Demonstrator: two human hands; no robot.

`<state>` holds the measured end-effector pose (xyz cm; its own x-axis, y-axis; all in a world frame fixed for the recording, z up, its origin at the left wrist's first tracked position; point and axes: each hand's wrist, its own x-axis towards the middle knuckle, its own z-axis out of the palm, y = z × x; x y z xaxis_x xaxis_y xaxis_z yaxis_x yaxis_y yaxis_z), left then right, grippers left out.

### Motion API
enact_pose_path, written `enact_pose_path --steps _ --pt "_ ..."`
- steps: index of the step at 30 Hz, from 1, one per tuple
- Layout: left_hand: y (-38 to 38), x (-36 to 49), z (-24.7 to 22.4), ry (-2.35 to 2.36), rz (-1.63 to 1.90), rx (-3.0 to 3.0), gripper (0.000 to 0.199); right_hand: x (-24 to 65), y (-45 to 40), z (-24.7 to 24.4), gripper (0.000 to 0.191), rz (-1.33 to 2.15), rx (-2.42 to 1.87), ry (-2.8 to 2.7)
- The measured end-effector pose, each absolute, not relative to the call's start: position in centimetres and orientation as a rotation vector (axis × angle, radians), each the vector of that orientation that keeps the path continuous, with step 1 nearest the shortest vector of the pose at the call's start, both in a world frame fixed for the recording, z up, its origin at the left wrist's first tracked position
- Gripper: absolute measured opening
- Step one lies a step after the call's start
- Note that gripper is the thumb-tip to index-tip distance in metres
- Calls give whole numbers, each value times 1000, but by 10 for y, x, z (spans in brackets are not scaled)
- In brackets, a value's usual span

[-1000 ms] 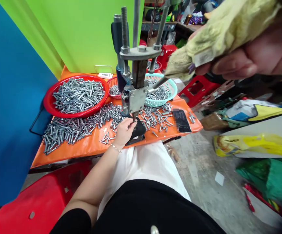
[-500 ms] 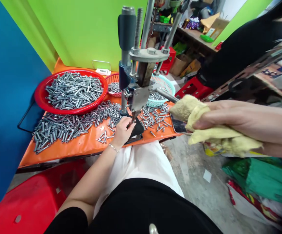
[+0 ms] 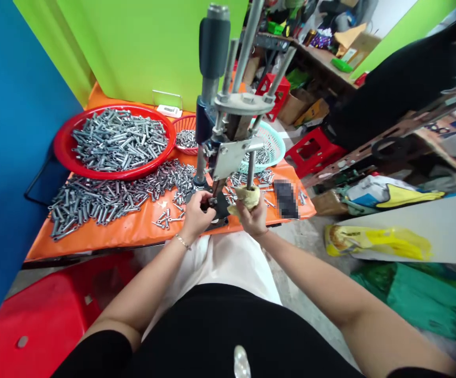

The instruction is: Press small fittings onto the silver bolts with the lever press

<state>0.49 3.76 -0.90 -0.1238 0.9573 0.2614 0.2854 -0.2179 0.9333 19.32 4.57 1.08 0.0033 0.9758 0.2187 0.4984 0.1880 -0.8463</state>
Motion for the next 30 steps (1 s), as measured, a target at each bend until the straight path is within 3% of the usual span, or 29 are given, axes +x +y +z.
enact_pose_path --steps 5,10,17,21,30 --pt "38 4 -3 1420 1369 1560 26 197 40 19 47 659 -1287 -1571" --pt "41 2 5 1415 1367 1610 10 199 14 51 42 859 -1339 -1466" --pt "30 -8 21 1269 1334 1292 21 234 -36 138 73 1345 -1237 -1195" --pt "14 -23 30 1153 1270 957 24 241 -39 161 85 1483 -1210 -1121" --pt "-3 -62 29 1261 1316 876 28 227 -29 129 57 1468 -1286 -1034"
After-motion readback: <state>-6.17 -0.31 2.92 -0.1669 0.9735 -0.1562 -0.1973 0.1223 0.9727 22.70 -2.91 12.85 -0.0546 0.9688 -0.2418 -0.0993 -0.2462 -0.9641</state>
